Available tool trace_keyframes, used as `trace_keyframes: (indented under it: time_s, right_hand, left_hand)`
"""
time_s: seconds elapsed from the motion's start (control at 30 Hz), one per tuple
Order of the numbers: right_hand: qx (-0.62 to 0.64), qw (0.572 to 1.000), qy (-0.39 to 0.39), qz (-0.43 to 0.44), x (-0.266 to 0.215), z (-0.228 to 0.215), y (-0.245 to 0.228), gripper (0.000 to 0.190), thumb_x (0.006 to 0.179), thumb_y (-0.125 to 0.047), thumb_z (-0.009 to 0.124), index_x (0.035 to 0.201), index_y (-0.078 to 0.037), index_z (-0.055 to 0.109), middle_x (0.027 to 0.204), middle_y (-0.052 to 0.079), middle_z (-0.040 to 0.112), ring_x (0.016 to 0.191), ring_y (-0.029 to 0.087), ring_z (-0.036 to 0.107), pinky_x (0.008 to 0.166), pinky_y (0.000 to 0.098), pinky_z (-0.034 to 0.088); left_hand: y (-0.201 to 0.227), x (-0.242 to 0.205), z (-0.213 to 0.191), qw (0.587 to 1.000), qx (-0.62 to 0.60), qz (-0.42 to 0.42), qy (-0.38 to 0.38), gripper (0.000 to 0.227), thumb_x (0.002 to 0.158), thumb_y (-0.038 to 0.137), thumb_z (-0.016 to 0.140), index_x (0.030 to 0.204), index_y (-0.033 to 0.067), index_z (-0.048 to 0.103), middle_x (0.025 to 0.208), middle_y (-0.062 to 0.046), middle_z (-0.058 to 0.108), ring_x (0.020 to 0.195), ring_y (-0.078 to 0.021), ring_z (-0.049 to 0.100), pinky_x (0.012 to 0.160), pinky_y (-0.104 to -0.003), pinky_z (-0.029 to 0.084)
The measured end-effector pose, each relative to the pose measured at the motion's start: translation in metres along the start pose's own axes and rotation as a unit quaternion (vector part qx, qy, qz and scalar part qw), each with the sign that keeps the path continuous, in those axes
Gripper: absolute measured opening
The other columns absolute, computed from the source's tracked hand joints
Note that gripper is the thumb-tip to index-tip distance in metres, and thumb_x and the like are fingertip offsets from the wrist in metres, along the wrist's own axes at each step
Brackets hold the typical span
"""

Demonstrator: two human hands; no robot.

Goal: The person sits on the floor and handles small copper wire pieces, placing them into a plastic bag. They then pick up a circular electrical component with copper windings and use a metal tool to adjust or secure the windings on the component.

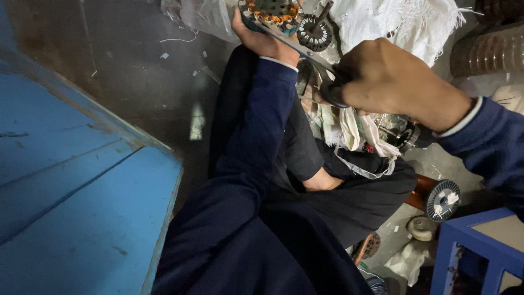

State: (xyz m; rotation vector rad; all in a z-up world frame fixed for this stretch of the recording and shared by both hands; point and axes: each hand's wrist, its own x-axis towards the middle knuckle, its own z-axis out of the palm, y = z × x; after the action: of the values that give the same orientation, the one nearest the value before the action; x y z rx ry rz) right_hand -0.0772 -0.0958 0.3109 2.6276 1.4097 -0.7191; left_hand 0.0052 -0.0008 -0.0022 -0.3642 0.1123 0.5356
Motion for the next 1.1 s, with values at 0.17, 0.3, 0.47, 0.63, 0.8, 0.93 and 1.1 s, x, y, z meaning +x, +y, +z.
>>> trace_keyframes:
  time_s: [0.17, 0.3, 0.47, 0.63, 0.8, 0.93, 1.1]
  right_hand:
    - [0.184, 0.972, -0.018, 0.147, -0.004, 0.008, 0.015, 0.034, 0.078, -0.017, 0.067, 0.055, 0.006, 0.058, 0.045, 0.014, 0.054, 0.037, 0.027, 0.047, 0.039, 0.0423, 0.037]
    - [0.070, 0.982, 0.062, -0.162, -0.002, 0.004, 0.022, 0.032, 0.092, -0.012, 0.061, 0.062, 0.000, 0.058, 0.055, 0.012, 0.057, 0.046, 0.024, 0.058, 0.041, 0.0355, 0.041]
    - [0.166, 0.981, -0.011, -0.100, -0.006, 0.002, 0.027, 0.032, 0.090, -0.016, 0.059, 0.060, -0.004, 0.059, 0.056, 0.005, 0.058, 0.051, 0.018, 0.059, 0.048, 0.0317, 0.044]
    - [0.026, 0.999, -0.028, 0.024, 0.001, 0.005, 0.028, 0.030, 0.085, -0.027, 0.073, 0.071, -0.002, 0.067, 0.056, 0.014, 0.063, 0.051, 0.029, 0.066, 0.048, 0.0390, 0.047]
    - [-0.047, 0.997, -0.013, -0.053, 0.003, 0.009, 0.039, 0.022, 0.087, -0.023, 0.071, 0.081, -0.003, 0.074, 0.067, 0.014, 0.070, 0.059, 0.027, 0.070, 0.052, 0.0373, 0.051]
    - [-0.086, 0.979, -0.004, 0.185, 0.001, 0.023, 0.028, 0.045, 0.075, -0.029, 0.077, 0.112, -0.003, 0.076, 0.075, 0.021, 0.071, 0.061, 0.035, 0.070, 0.058, 0.0414, 0.057]
    - [-0.138, 0.977, 0.047, 0.156, 0.001, 0.049, 0.043, 0.046, 0.063, -0.027, 0.079, 0.102, 0.000, 0.077, 0.068, 0.019, 0.071, 0.063, 0.033, 0.069, 0.062, 0.0444, 0.058]
  left_hand:
    - [-0.003, 0.000, 0.001, 0.989, -0.067, -0.028, -0.132, 0.058, 0.104, 0.058, 0.053, 0.130, 0.0068, 0.060, 0.120, -0.010, 0.063, 0.109, -0.0296, 0.061, 0.096, -0.049, 0.051]
    - [0.000, -0.002, 0.001, 0.996, -0.071, -0.021, -0.055, 0.055, 0.102, 0.057, 0.057, 0.123, 0.0074, 0.063, 0.115, -0.007, 0.065, 0.103, -0.0270, 0.063, 0.090, -0.044, 0.053]
    - [-0.001, -0.004, 0.004, 0.998, -0.057, -0.004, -0.026, 0.053, 0.100, 0.057, 0.062, 0.121, 0.0081, 0.064, 0.114, -0.006, 0.065, 0.101, -0.0252, 0.063, 0.089, -0.043, 0.053]
    - [0.002, -0.006, 0.007, 1.000, -0.013, 0.003, 0.029, 0.051, 0.096, 0.055, 0.064, 0.119, 0.0092, 0.064, 0.113, -0.005, 0.064, 0.100, -0.0245, 0.062, 0.087, -0.044, 0.052]
    - [0.004, -0.002, 0.002, 0.999, 0.012, 0.023, 0.036, 0.049, 0.101, 0.053, 0.063, 0.126, 0.0097, 0.063, 0.119, -0.004, 0.062, 0.105, -0.0241, 0.060, 0.093, -0.043, 0.050]
    - [0.003, -0.002, 0.004, 0.993, 0.064, 0.042, 0.088, 0.053, 0.096, 0.054, 0.059, 0.127, 0.0111, 0.060, 0.122, -0.005, 0.061, 0.108, -0.0244, 0.060, 0.095, -0.045, 0.051]
    - [0.005, -0.008, 0.007, 0.999, 0.015, -0.015, 0.026, 0.061, 0.101, 0.063, 0.054, 0.129, 0.0092, 0.058, 0.120, -0.009, 0.060, 0.106, -0.0289, 0.059, 0.092, -0.048, 0.050]
